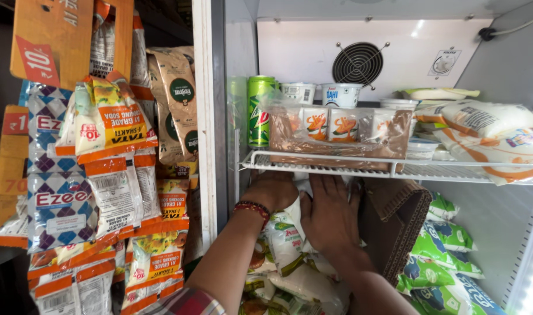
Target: The person organizes small packets in a yellow crate, then opens a refrigerator and places multiple packets of milk or yogurt onto the bottom shelf. The person repeatedly picks up packets from the crate and arranges them inside the fridge.
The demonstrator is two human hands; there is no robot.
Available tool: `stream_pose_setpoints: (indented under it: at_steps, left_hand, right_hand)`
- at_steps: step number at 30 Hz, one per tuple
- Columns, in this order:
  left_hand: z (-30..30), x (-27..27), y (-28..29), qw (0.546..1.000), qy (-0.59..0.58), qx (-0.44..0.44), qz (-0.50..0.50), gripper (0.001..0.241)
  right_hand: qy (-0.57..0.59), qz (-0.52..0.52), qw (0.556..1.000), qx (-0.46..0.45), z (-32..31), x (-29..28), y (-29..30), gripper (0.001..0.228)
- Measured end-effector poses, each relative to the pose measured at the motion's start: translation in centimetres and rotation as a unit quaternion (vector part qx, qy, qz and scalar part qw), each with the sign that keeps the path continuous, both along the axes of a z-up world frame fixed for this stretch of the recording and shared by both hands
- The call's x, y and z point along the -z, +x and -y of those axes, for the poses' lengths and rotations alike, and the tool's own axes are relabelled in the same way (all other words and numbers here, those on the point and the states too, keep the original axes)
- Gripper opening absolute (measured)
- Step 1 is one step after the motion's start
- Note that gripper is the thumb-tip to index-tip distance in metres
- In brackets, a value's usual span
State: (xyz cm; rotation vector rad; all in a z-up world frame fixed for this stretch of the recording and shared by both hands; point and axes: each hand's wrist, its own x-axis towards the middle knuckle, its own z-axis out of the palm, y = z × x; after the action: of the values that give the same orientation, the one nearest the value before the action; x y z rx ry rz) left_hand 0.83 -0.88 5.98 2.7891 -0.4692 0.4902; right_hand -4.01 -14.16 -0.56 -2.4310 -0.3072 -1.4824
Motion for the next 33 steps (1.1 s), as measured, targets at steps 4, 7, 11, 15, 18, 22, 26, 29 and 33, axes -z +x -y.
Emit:
stream_pose_setpoints:
  at_steps: [4,7,11,15,18,22,26,29,33]
  left_hand:
    - [-0.4,2.0,-3.5,0.995,-0.013,0.001,0.097,0.051]
    - [-0.1,4.5,-6.5,0.969,-0.103,-0.004,0.226,0.049]
    - [-0.2,6.0,-7.9,0.933,-0.076,0.059,0.347,0.064]
    - [0.1,5.9,-7.6,0.938,-0.113,0.055,0.324,0.069]
    - [0.2,6.2,-7.9,0.941,-0.148,0.070,0.298,0.076]
    - [0.0,8.1,-10.2,0.931,-0.196,0.107,0.290,0.078]
    - [-0.4,10.2,-12.6,0.924,-0.212,0.113,0.299,0.074]
    - [-0.9,14.0,-14.8,0.908,-0.259,0.147,0.294,0.064]
    - [-1.9,23.3,-17.9,0.895,-0.277,0.133,0.323,0.049]
  right_hand:
    - [0.008,-0.108,0.994,0.018,-0.6,-0.9,0.6,0.050]
    - [-0.033,-0.104,0.994,0.027,-1.0,-2.0,1.0,0.052]
    - [-0.046,-0.232,0.970,0.062,-0.7,-3.5,1.5,0.053]
    - [-0.007,-0.172,0.985,0.005,0.0,-2.5,0.6,0.061]
    - [0.034,-0.054,0.996,-0.061,-0.1,-0.1,-1.5,0.061]
    - [0.037,0.084,0.979,-0.181,0.0,2.8,-5.6,0.059]
    - [0.083,-0.002,0.960,-0.266,-0.4,4.8,-9.3,0.054]
    - [0.110,0.047,0.936,-0.331,-0.8,8.5,-11.8,0.038]
    - [0.116,0.026,0.889,-0.442,-1.2,17.5,-13.7,0.023]
